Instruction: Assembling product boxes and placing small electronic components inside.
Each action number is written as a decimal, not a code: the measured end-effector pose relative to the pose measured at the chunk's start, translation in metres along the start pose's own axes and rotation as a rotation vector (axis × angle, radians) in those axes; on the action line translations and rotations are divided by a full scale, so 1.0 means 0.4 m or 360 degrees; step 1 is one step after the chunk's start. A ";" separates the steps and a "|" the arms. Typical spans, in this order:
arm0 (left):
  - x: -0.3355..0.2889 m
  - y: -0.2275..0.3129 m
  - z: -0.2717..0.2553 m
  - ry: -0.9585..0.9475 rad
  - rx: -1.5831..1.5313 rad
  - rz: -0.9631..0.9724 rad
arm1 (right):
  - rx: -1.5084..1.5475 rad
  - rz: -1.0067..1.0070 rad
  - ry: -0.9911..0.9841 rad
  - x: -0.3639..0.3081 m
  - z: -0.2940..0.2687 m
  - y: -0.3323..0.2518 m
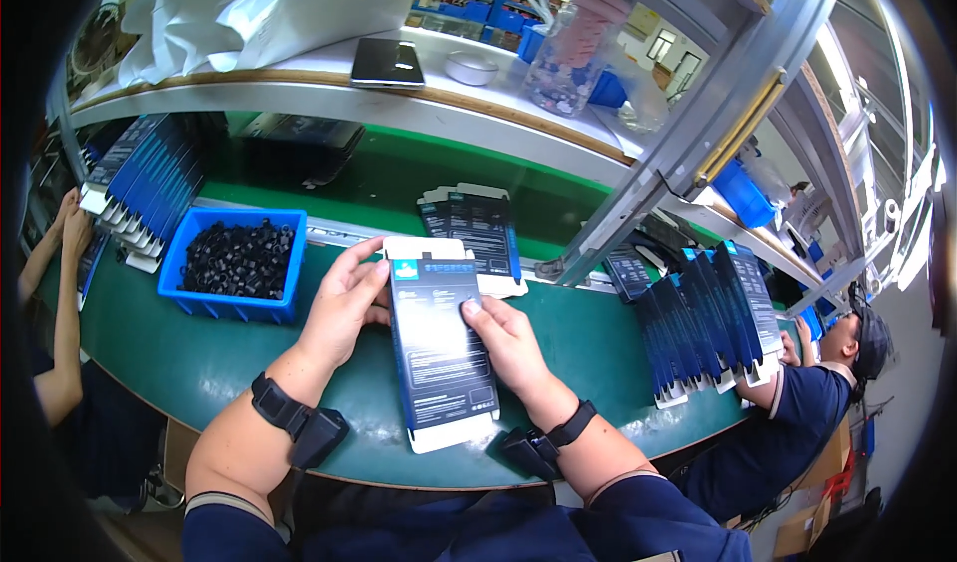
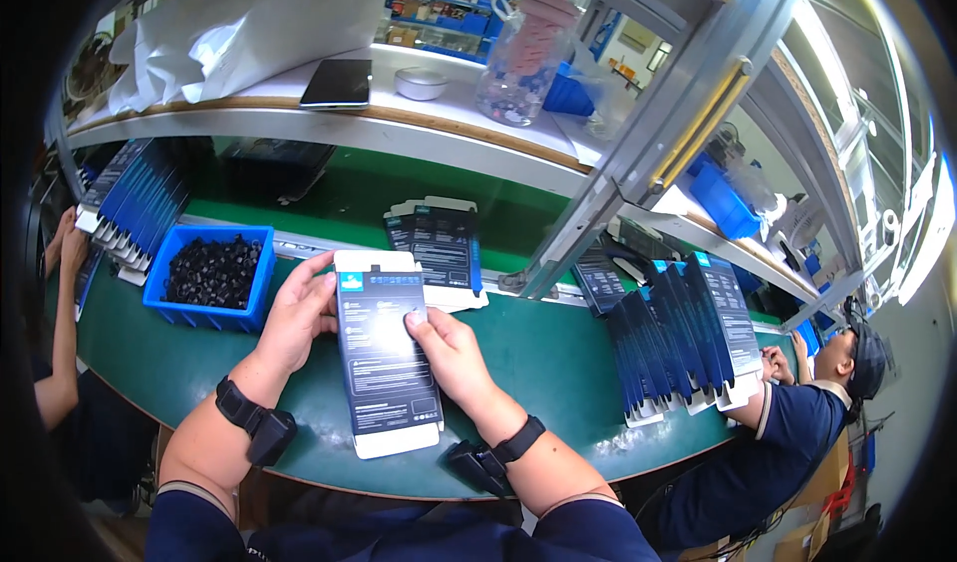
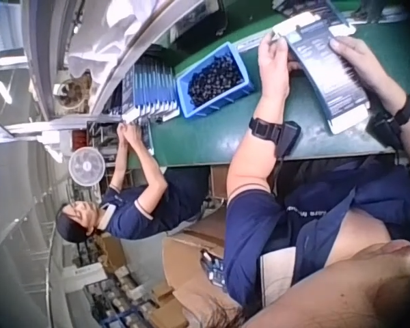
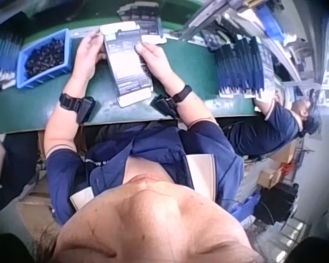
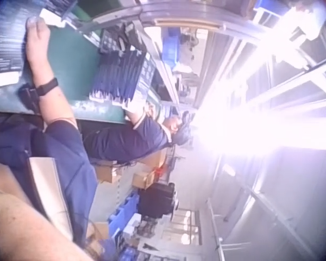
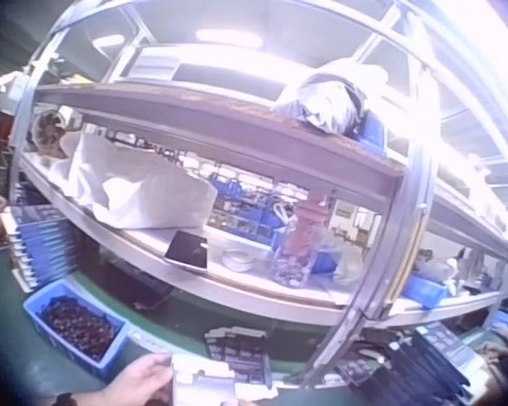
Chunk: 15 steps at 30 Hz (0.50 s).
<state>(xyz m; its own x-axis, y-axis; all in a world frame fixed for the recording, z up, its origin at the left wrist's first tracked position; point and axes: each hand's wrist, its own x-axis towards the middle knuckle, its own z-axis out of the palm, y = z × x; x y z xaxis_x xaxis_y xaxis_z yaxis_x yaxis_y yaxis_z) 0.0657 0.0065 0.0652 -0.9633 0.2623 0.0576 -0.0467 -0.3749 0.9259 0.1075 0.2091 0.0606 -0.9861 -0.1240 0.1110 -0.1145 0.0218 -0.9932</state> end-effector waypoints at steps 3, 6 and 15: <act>0.000 0.000 -0.009 -0.0009 0.0082 0.0053 | -0.0176 -0.0017 -0.0030 0.002 -0.006 0.002; 0.000 -0.002 -0.002 0.0033 -0.0057 0.0047 | -0.0356 -0.0090 0.0000 -0.001 0.001 -0.014; 0.009 -0.010 -0.008 0.0032 0.0184 0.0114 | -0.0321 0.0052 -0.0087 0.006 -0.012 -0.021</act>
<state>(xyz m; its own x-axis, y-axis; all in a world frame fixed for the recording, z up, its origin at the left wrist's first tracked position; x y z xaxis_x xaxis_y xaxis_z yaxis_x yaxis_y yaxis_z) 0.0614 0.0060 0.0605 -0.9683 0.2200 0.1185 0.0519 -0.2869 0.9566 0.1057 0.2136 0.0695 -0.9822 -0.1737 0.0715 -0.1102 0.2243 -0.9683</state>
